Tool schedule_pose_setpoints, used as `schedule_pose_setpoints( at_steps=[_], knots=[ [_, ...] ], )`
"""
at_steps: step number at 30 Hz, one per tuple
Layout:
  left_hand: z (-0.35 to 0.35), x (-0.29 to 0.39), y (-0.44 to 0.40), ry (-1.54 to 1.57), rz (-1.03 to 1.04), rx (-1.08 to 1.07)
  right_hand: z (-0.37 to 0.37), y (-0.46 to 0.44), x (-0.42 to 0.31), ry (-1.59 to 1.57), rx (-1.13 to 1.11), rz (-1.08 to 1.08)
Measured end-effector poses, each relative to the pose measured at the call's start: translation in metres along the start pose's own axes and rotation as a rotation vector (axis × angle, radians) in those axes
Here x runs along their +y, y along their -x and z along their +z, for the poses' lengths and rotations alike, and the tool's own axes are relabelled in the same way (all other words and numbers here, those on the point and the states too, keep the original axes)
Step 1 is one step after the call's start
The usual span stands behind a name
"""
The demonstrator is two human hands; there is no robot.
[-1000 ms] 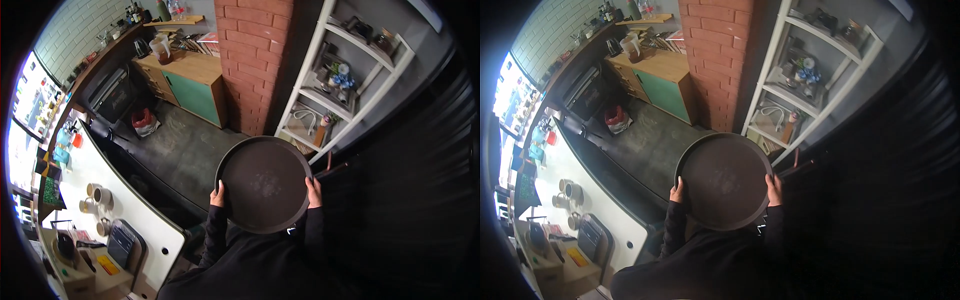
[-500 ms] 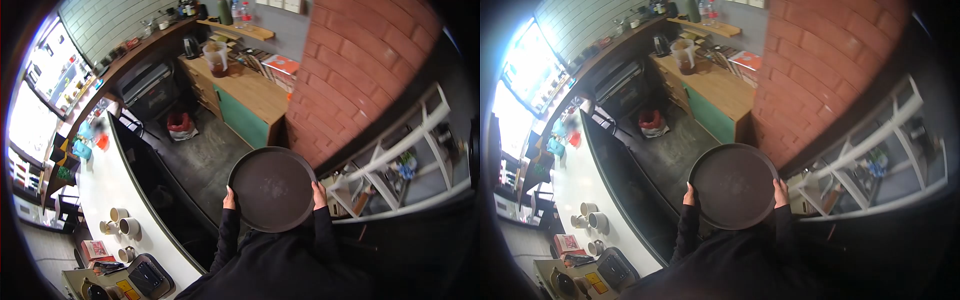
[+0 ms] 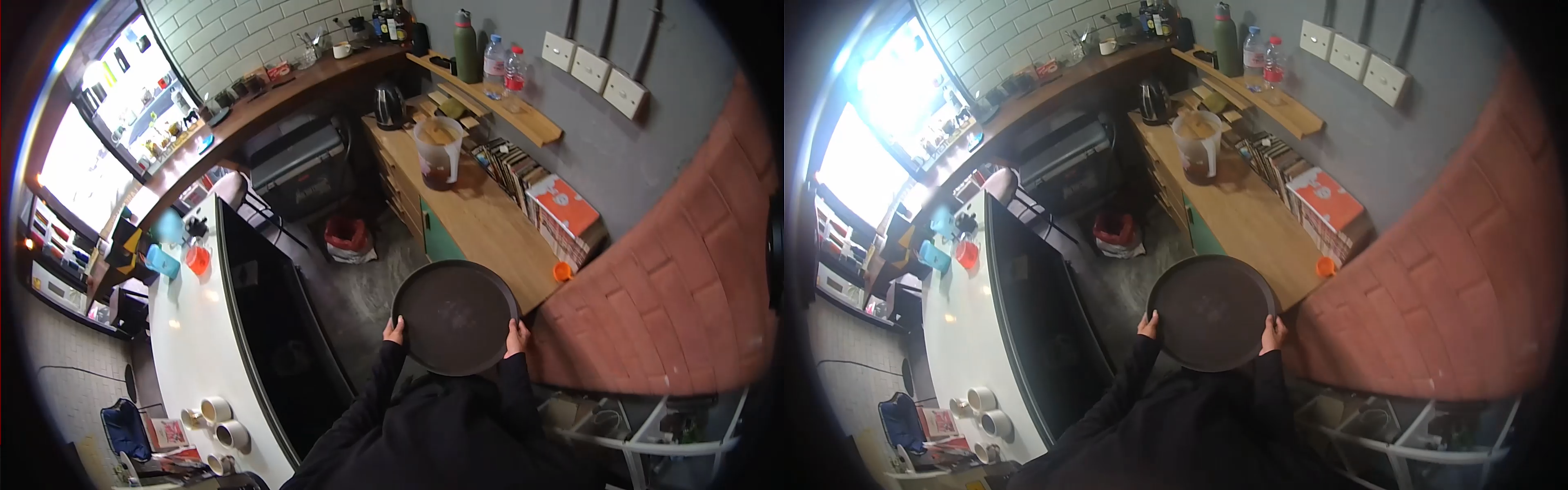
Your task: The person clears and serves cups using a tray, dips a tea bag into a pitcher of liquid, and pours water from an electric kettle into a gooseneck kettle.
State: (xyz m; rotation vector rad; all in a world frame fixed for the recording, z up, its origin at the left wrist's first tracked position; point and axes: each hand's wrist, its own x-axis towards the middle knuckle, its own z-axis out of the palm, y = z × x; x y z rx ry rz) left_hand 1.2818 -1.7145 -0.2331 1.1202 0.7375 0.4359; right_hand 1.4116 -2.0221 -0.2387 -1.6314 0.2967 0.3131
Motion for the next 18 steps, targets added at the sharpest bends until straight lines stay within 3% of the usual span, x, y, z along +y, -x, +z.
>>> schedule_pose_setpoints(
  at_steps=[2, 5, 12, 14, 15, 18],
  knots=[
    [0.008, -0.005, -0.039, -0.031, -0.001, -0.017, 0.021, -0.024, -0.011, 0.176, 0.212, 0.048],
    [0.043, 0.009, -0.095, -0.194, -0.090, 0.001, 0.029, -0.056, -0.017, 0.249, 0.252, 0.054],
    [0.120, 0.014, -0.191, -0.290, -0.029, -0.154, 0.044, -0.081, -0.027, 0.143, 0.508, 0.056],
    [0.140, 0.015, -0.215, -0.412, -0.043, -0.104, 0.047, -0.083, -0.027, 0.424, 0.484, 0.058],
    [0.147, 0.012, -0.231, -0.427, -0.062, -0.141, 0.050, -0.081, -0.042, 0.420, 0.518, 0.084],
    [0.164, 0.014, -0.278, -0.532, -0.201, -0.246, 0.078, -0.072, -0.099, 0.631, 0.393, 0.333]
  ],
)
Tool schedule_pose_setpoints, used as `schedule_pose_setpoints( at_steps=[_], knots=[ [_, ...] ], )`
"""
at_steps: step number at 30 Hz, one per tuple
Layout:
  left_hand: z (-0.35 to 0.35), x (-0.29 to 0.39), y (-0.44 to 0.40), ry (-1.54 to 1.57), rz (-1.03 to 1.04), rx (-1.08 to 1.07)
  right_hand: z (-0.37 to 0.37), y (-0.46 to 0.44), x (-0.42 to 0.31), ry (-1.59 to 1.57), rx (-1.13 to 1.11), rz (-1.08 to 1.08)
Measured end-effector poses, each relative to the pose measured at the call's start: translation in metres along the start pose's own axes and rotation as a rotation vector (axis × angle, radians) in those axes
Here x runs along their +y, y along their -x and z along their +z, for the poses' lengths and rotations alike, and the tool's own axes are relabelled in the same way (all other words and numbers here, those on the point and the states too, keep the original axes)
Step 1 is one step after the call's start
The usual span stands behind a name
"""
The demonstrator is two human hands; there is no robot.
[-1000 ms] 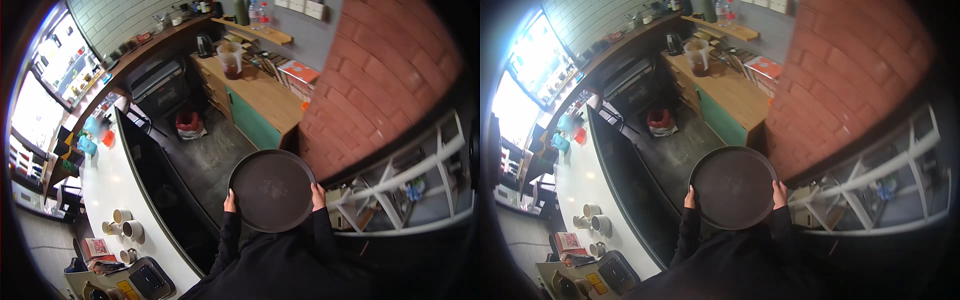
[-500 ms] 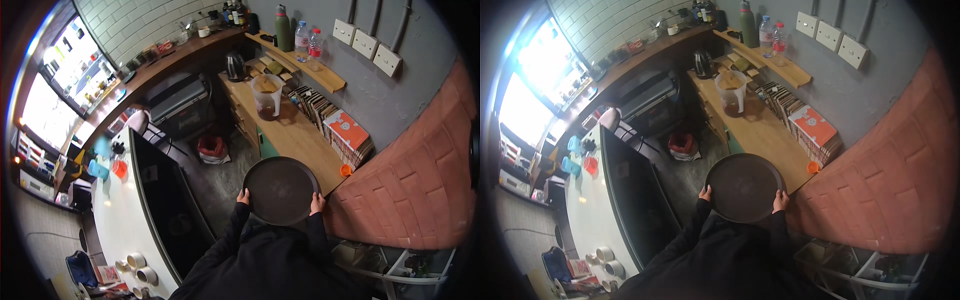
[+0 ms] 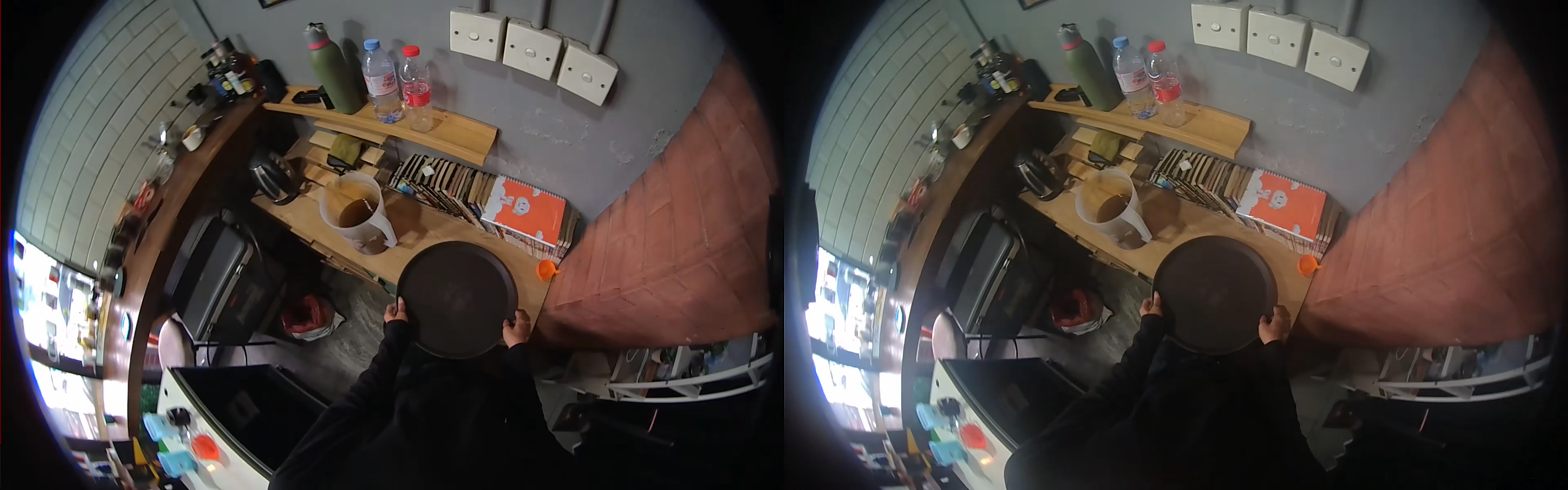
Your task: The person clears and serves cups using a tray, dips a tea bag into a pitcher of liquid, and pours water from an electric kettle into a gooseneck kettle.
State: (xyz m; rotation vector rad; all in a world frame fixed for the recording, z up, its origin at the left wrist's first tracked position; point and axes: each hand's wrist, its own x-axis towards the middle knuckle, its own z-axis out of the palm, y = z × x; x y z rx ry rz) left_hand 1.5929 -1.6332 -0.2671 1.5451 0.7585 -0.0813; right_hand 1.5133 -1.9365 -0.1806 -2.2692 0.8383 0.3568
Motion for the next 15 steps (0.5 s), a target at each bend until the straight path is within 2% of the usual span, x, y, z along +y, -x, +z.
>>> schedule_pose_setpoints(
  at_steps=[2, 3, 5, 6, 8, 11, 15],
  knots=[
    [0.001, 0.032, -0.011, -0.271, 0.098, 0.021, 0.018, 0.002, -0.012, -0.383, -0.001, 0.168],
    [0.001, 0.038, -0.020, -0.280, 0.082, 0.005, 0.028, 0.005, -0.015, -0.374, 0.005, 0.190],
    [0.003, 0.049, -0.041, -0.325, 0.091, -0.082, 0.052, 0.005, -0.019, -0.647, 0.074, 0.285],
    [0.004, 0.064, -0.049, -0.328, 0.080, -0.091, 0.063, 0.002, -0.019, -0.641, 0.079, 0.297],
    [-0.001, 0.091, -0.053, -0.599, 0.046, -0.277, 0.079, 0.003, -0.014, -0.699, 0.236, 0.414],
    [0.010, 0.031, -0.111, -0.481, 0.107, -0.426, 0.081, 0.010, -0.022, -0.725, 0.247, 0.422],
    [0.000, 0.077, -0.092, -0.476, 0.046, -0.535, 0.090, 0.017, -0.031, -0.774, 0.293, 0.406]
  ],
)
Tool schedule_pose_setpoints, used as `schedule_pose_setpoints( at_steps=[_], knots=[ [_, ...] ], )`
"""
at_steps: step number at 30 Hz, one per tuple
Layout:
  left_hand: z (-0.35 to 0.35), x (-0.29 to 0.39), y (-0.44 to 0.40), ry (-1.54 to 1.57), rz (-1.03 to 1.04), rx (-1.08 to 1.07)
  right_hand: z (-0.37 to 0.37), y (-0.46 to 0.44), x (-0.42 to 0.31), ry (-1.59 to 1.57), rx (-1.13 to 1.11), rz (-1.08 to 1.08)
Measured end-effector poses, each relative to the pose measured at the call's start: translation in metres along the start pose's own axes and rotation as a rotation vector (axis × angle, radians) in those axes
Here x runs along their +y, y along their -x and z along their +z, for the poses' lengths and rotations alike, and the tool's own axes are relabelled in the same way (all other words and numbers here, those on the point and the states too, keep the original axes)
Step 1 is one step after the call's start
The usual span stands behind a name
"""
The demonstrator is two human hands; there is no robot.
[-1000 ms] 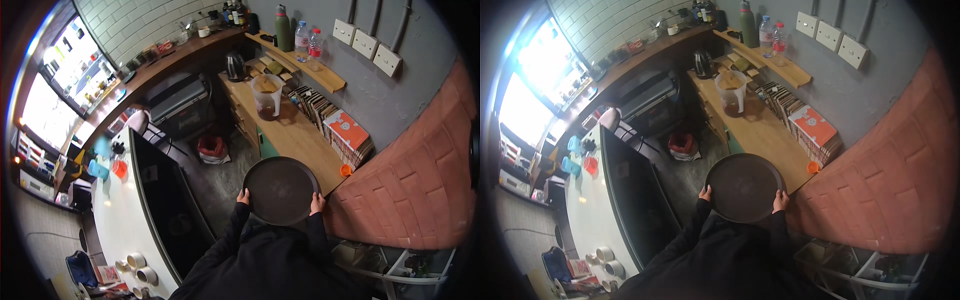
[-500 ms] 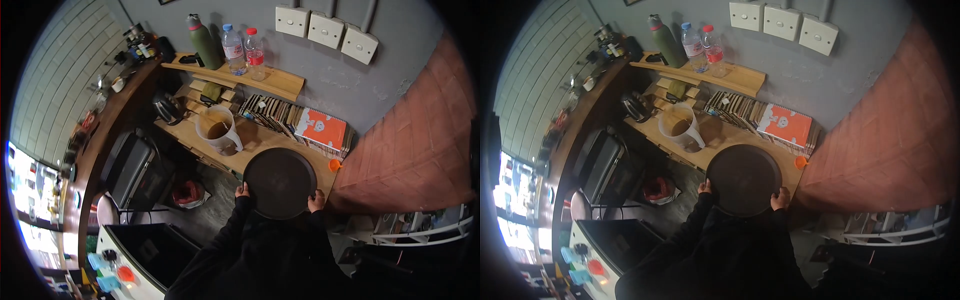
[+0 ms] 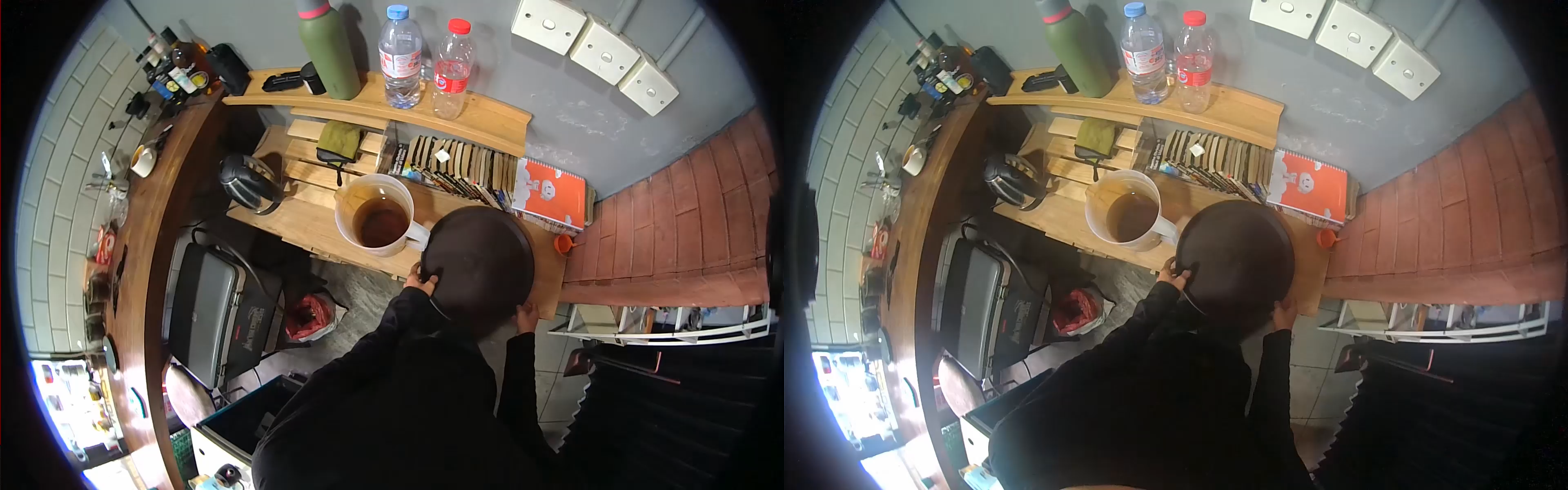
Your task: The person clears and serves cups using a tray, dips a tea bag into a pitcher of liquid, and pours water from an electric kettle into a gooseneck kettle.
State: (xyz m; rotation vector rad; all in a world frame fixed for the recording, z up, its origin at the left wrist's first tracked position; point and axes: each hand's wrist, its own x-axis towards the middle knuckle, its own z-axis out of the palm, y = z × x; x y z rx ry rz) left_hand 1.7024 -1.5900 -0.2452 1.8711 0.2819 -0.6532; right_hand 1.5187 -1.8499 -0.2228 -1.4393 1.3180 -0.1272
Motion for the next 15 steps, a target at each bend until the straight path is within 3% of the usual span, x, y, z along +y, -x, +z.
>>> schedule_pose_setpoints(
  at_steps=[2, 6, 8, 9, 11, 12, 14, 15],
  knots=[
    [0.002, 0.002, 0.001, 0.391, 0.082, -0.039, 0.004, -0.037, 0.037, -0.041, -0.007, -0.223],
    [-0.014, 0.010, 0.008, 0.527, 0.164, -0.067, 0.008, -0.056, 0.049, -0.161, 0.003, -0.369],
    [-0.027, 0.010, 0.013, 0.343, 0.208, -0.009, 0.006, -0.062, 0.052, 0.330, 0.093, -0.410],
    [-0.030, 0.005, 0.012, 0.344, 0.200, 0.004, 0.013, -0.045, 0.034, 0.335, 0.079, -0.410],
    [-0.040, -0.008, 0.010, 0.547, 0.127, -0.155, 0.037, 0.017, -0.038, 0.660, 0.389, -0.512],
    [-0.049, -0.007, 0.012, 0.542, 0.081, -0.183, 0.047, 0.024, -0.054, 0.657, 0.361, -0.528],
    [-0.067, -0.007, 0.016, 0.580, 0.041, -0.178, 0.069, 0.032, -0.080, 0.313, -0.184, -0.703],
    [-0.076, -0.008, 0.018, 0.615, 0.001, -0.207, 0.082, 0.047, -0.102, 0.313, -0.226, -0.721]
  ],
)
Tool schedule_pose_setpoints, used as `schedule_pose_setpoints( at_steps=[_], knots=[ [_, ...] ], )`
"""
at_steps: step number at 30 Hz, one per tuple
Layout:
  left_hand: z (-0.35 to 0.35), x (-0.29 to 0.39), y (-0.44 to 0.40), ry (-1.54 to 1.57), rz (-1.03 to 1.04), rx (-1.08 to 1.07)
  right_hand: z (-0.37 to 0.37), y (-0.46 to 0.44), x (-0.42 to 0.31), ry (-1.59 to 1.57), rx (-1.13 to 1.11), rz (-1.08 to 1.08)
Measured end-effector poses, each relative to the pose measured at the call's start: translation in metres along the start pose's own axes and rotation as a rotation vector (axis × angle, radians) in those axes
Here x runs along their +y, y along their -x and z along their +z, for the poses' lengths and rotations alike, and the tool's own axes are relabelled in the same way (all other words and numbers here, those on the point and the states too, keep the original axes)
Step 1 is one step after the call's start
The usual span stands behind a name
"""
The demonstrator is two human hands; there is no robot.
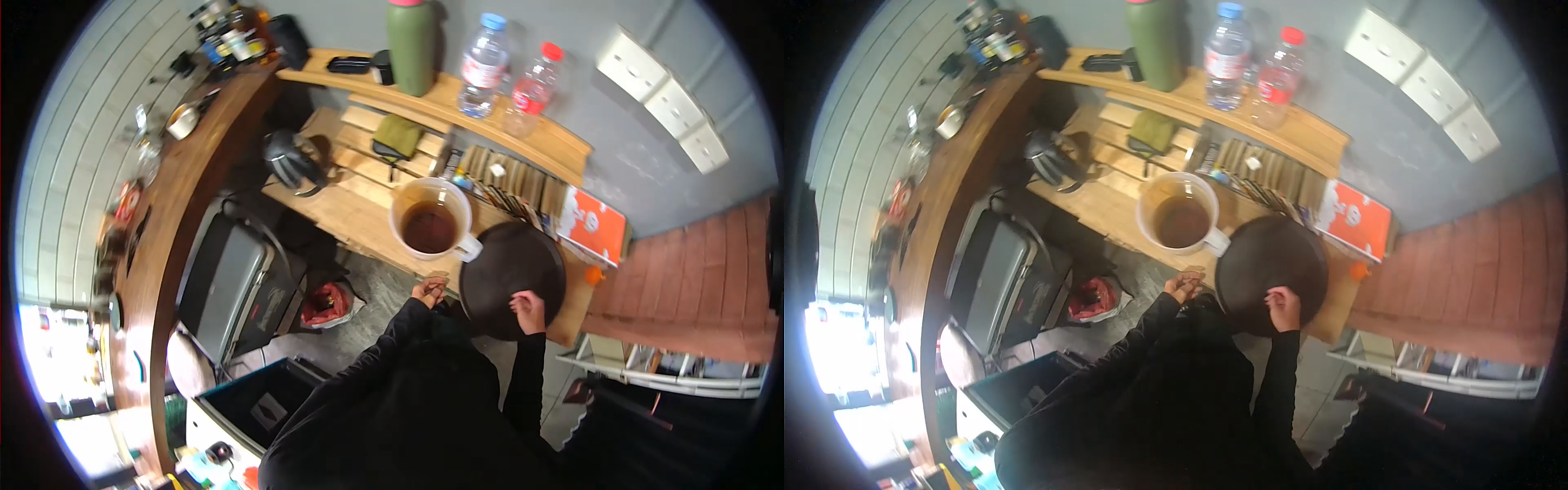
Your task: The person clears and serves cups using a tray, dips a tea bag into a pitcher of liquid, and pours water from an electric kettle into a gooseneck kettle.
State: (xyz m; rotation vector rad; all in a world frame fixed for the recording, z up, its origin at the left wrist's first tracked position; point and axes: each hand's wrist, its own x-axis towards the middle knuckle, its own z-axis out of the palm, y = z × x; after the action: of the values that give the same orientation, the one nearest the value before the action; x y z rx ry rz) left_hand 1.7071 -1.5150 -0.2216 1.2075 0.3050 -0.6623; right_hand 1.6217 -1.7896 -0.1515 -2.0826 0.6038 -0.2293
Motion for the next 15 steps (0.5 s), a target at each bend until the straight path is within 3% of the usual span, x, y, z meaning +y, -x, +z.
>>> schedule_pose_setpoints(
  at_steps=[2, 6, 9, 15],
  knots=[
    [-0.020, 0.004, 0.010, 0.041, 0.085, 0.034, 0.026, -0.004, -0.058, -0.318, -0.680, 0.056],
    [-0.065, 0.016, 0.031, 0.139, 0.105, 0.159, 0.105, -0.003, -0.093, -0.183, -1.243, -0.193],
    [-0.088, 0.034, 0.061, 0.230, 0.187, 0.286, 0.160, 0.008, -0.109, -0.200, -1.299, -0.350],
    [-0.116, 0.066, 0.111, 0.386, 0.350, 0.450, 0.204, 0.026, -0.198, -0.291, -1.310, -0.442]
  ],
)
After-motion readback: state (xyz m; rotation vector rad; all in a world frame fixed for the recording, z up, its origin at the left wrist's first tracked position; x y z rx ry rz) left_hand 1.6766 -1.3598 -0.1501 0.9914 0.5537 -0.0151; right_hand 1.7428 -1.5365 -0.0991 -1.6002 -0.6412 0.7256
